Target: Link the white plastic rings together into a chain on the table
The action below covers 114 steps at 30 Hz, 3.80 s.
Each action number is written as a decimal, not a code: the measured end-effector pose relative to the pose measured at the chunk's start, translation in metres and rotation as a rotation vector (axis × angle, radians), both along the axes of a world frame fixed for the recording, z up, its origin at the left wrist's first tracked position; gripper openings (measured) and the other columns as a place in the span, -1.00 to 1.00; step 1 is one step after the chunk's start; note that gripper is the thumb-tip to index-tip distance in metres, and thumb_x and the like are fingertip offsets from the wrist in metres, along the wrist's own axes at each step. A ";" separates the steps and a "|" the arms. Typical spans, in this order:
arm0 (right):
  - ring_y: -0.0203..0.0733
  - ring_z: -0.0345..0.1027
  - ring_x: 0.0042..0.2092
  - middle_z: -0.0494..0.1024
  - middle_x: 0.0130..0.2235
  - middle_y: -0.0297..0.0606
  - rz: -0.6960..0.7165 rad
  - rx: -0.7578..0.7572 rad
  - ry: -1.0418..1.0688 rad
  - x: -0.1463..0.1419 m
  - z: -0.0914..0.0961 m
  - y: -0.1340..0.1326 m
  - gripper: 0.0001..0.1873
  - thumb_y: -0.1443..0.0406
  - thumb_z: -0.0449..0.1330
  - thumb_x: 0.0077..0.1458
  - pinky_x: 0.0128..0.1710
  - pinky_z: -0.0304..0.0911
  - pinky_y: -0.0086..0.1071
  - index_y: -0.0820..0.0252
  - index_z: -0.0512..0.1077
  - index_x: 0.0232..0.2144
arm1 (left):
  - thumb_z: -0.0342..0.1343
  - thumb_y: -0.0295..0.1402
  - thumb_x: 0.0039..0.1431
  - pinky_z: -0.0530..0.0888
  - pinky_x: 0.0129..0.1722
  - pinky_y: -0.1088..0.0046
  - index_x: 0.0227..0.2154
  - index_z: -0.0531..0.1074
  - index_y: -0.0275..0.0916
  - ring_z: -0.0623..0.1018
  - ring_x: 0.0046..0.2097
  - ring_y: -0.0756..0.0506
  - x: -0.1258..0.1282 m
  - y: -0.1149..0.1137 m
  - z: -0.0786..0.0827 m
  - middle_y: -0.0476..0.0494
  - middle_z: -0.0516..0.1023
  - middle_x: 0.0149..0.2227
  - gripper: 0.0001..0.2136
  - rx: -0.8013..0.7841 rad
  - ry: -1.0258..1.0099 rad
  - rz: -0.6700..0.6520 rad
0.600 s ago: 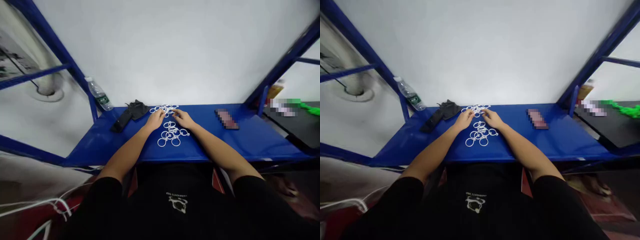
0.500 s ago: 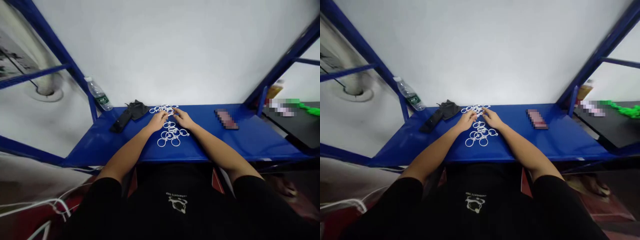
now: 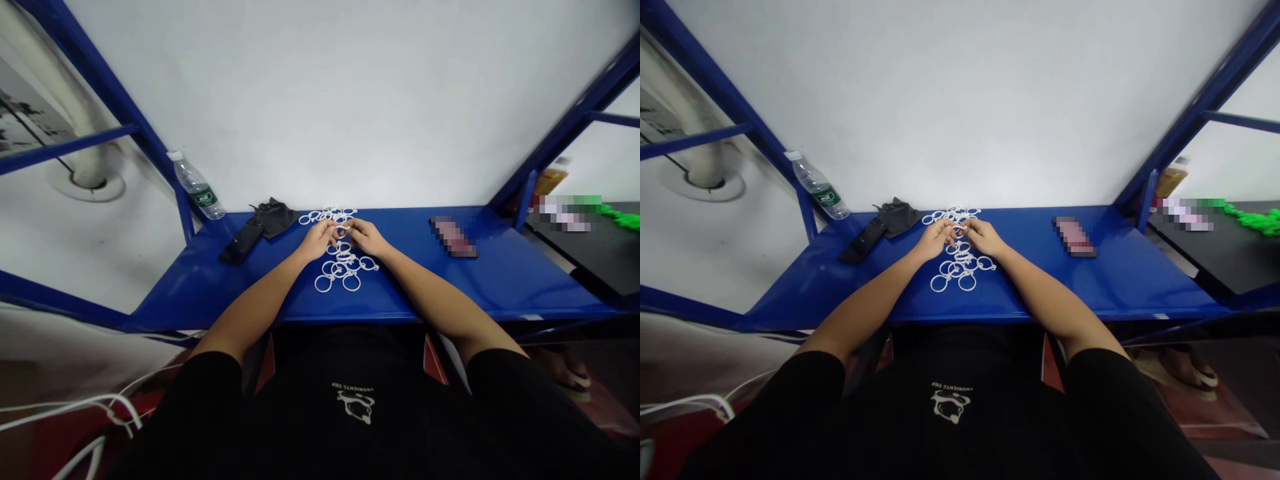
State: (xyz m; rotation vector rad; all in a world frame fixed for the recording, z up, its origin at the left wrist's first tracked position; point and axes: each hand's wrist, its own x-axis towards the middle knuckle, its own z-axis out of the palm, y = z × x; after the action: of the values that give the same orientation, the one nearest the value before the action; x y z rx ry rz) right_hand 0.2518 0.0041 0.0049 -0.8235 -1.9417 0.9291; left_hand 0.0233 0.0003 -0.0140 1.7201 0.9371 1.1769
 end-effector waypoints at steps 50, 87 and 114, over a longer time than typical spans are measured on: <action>-0.22 0.45 -0.36 0.70 -0.34 -0.32 0.013 -0.006 -0.167 0.004 -0.009 0.011 -0.63 0.07 0.37 0.19 -0.30 0.30 -0.39 0.22 0.69 -0.11 | 0.43 -0.31 0.32 0.49 -0.25 0.35 -0.26 0.65 -0.16 0.60 -0.32 -0.10 -0.004 -0.012 0.010 -0.06 0.68 -0.28 -0.91 0.257 0.592 0.067; 0.19 0.47 0.43 0.56 0.46 0.10 -0.263 0.218 -0.496 0.003 -0.015 0.033 -0.25 0.45 0.18 0.21 0.50 0.36 0.04 0.29 0.51 0.44 | 0.33 -0.33 0.41 0.62 -0.03 0.26 -0.10 0.75 -0.14 0.75 -0.11 -0.21 -0.004 -0.015 0.018 -0.15 0.81 -0.17 -0.88 0.297 0.556 0.066; -0.21 0.42 -0.36 0.66 -0.24 -0.27 0.011 0.091 -0.074 0.003 -0.019 0.021 -0.39 0.13 0.24 0.40 -0.28 0.41 -0.32 0.28 0.51 0.38 | 0.41 -0.30 0.41 0.61 -0.06 0.34 0.09 0.74 -0.20 0.75 -0.15 -0.16 -0.006 -0.006 0.011 -0.17 0.82 -0.11 -0.74 0.149 0.566 0.183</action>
State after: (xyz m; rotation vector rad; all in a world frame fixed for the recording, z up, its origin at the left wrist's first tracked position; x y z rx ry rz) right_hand 0.2547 0.0247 -0.0145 -0.8057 -2.0387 0.8199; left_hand 0.0173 -0.0053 -0.0034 2.1814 1.3943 0.8973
